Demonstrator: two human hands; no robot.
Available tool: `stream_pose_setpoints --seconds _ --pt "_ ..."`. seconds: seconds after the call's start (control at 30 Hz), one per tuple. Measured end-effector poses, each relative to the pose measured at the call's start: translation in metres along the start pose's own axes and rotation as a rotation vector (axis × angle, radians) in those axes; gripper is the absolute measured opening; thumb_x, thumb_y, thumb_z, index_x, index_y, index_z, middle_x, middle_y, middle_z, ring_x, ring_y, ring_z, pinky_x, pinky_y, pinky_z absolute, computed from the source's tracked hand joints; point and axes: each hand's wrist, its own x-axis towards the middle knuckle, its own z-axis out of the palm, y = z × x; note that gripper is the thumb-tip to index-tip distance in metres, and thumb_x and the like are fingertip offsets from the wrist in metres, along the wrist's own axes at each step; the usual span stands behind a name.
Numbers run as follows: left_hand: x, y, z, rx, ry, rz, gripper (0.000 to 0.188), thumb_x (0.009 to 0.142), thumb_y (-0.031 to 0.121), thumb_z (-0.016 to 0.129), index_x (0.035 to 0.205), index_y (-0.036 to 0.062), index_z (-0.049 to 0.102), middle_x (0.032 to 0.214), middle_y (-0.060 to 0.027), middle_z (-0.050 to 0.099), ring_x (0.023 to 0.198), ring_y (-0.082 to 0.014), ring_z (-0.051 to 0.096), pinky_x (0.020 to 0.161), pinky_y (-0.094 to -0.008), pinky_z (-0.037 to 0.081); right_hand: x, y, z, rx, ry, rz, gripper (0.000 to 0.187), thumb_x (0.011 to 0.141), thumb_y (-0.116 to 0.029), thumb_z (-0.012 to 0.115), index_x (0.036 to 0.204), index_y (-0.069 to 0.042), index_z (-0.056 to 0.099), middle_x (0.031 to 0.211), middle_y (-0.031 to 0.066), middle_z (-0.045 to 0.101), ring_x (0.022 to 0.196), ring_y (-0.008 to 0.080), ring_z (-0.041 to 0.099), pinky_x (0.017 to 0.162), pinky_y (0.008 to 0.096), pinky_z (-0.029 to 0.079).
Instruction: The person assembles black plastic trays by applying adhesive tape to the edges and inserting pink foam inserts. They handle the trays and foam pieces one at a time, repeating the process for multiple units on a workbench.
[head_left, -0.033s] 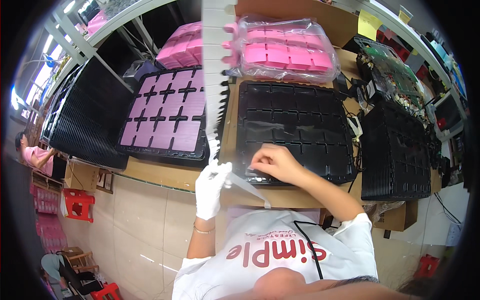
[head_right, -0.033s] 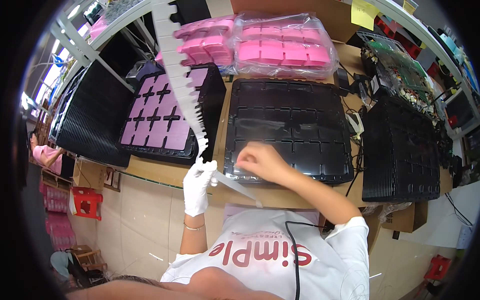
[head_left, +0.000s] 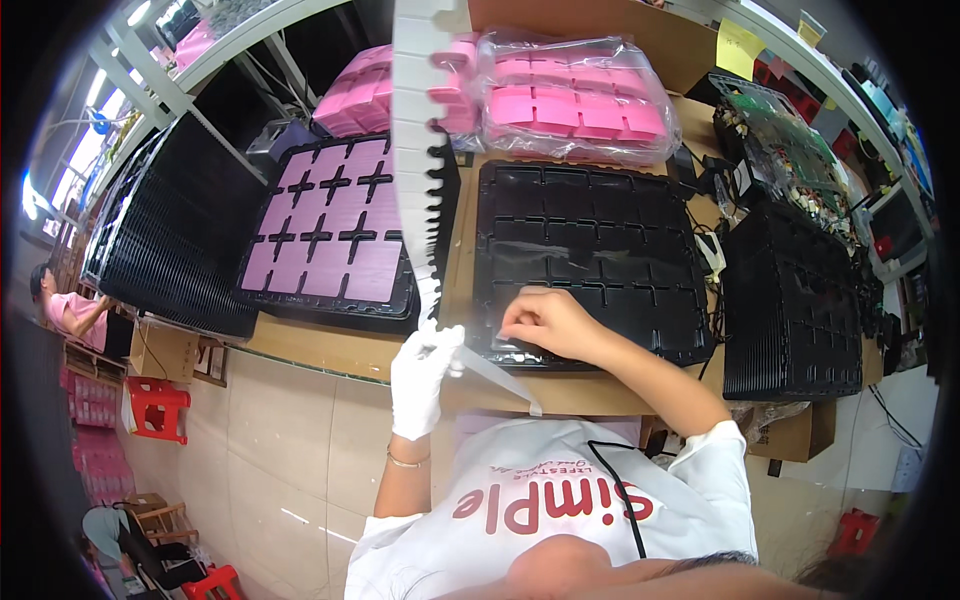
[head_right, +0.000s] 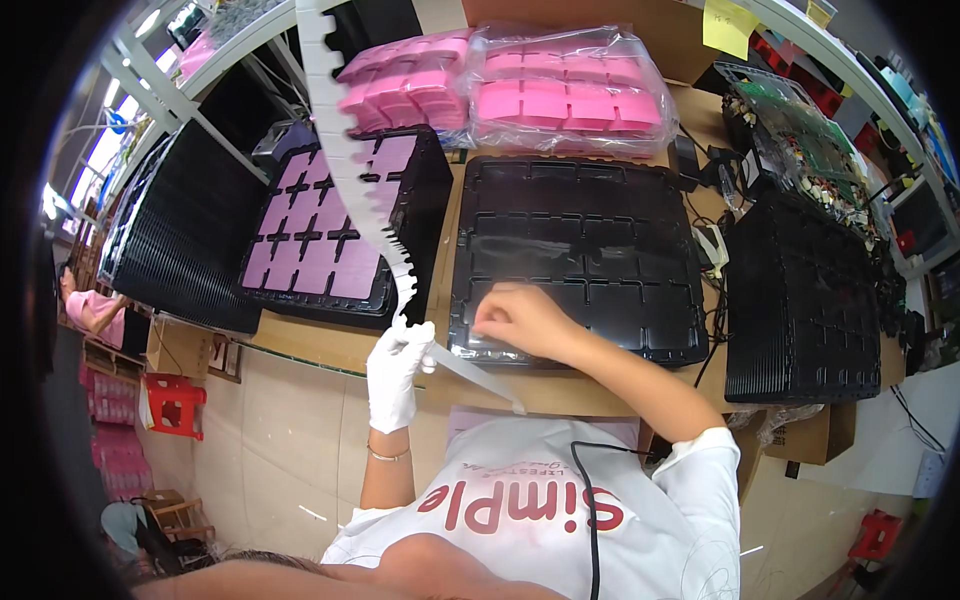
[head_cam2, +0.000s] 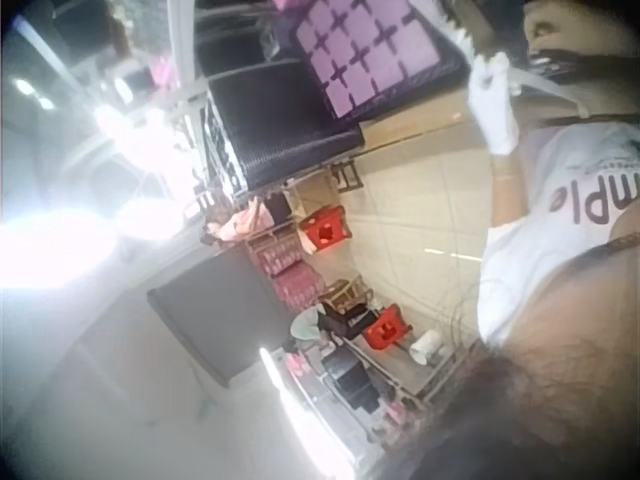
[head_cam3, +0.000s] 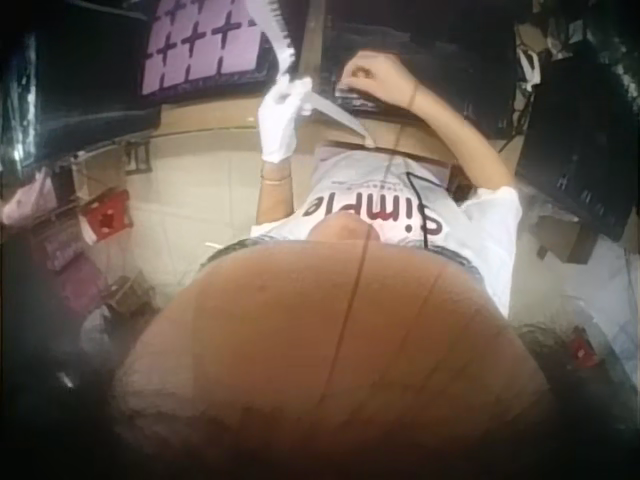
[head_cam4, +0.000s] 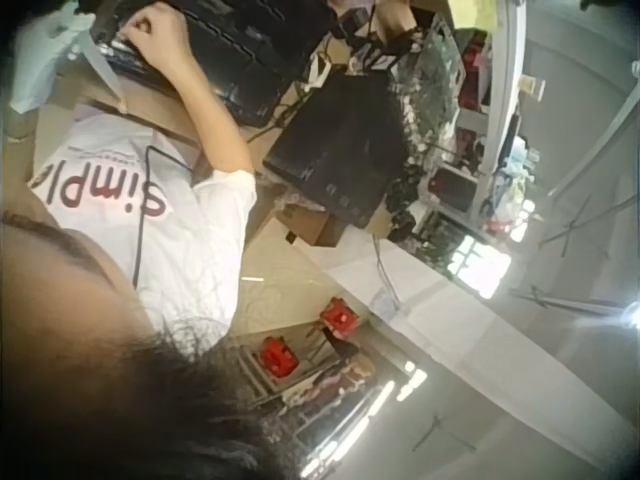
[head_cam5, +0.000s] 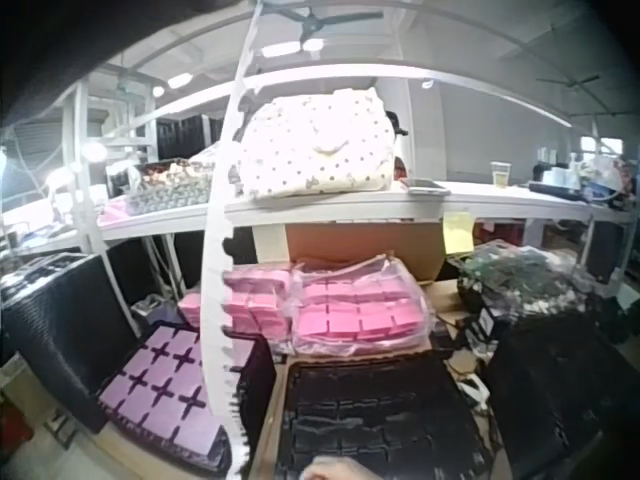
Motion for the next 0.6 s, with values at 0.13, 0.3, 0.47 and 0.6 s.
stream_pose_setpoints --seconds 0.13,0.3,0.47,0.6 --pt "-0.002 -0.007 -0.001 -0.006 -0.042 0.004 0.021 0.086 0.015 0.074 0.1 0.0002 0.067 0.085 -0.0045 0.066 0.064 -0.0066 0.057 0.061 -0.0212 0.048 0.011 0.014 0.009 -0.203 -0.088 -0.041 0.018 0.081 -0.017 0.071 0.082 -0.002 0.062 0.07 0.0116 0.06 0.063 0.0275 0.059 0.061 0.0388 0.047" --pt "0.0 -0.011 0.002 0.004 -0.093 -0.037 0.026 0.085 0.017 0.076 0.102 -0.0006 0.066 0.088 -0.005 0.067 0.067 -0.0071 0.06 0.061 -0.0216 0.05 0.018 0.01 0.005 -0.251 -0.131 0.001 0.018 0.079 -0.015 0.069 0.081 0.001 0.06 0.07 0.0146 0.062 0.066 0.0304 0.062 0.065 0.0409 0.05" --pt "0.003 -0.013 0.01 -0.019 -0.097 -0.085 0.017 0.084 0.015 0.077 0.084 0.0057 0.062 0.084 -0.0049 0.066 0.062 -0.0076 0.057 0.057 -0.0214 0.047 0.02 0.013 0.01 -0.285 -0.126 0.034 0.017 0.078 -0.014 0.067 0.081 0.002 0.061 0.073 0.0174 0.064 0.07 0.0336 0.066 0.067 0.0419 0.052" --pt "0.004 -0.01 0.01 -0.014 -0.122 -0.107 0.018 0.084 0.014 0.076 0.082 0.0059 0.061 0.087 -0.0057 0.067 0.063 -0.0075 0.058 0.058 -0.0212 0.047 0.022 0.013 0.009 -0.285 -0.153 0.055 0.018 0.077 -0.014 0.068 0.081 0.003 0.063 0.074 0.0181 0.065 0.071 0.0343 0.066 0.068 0.042 0.052"
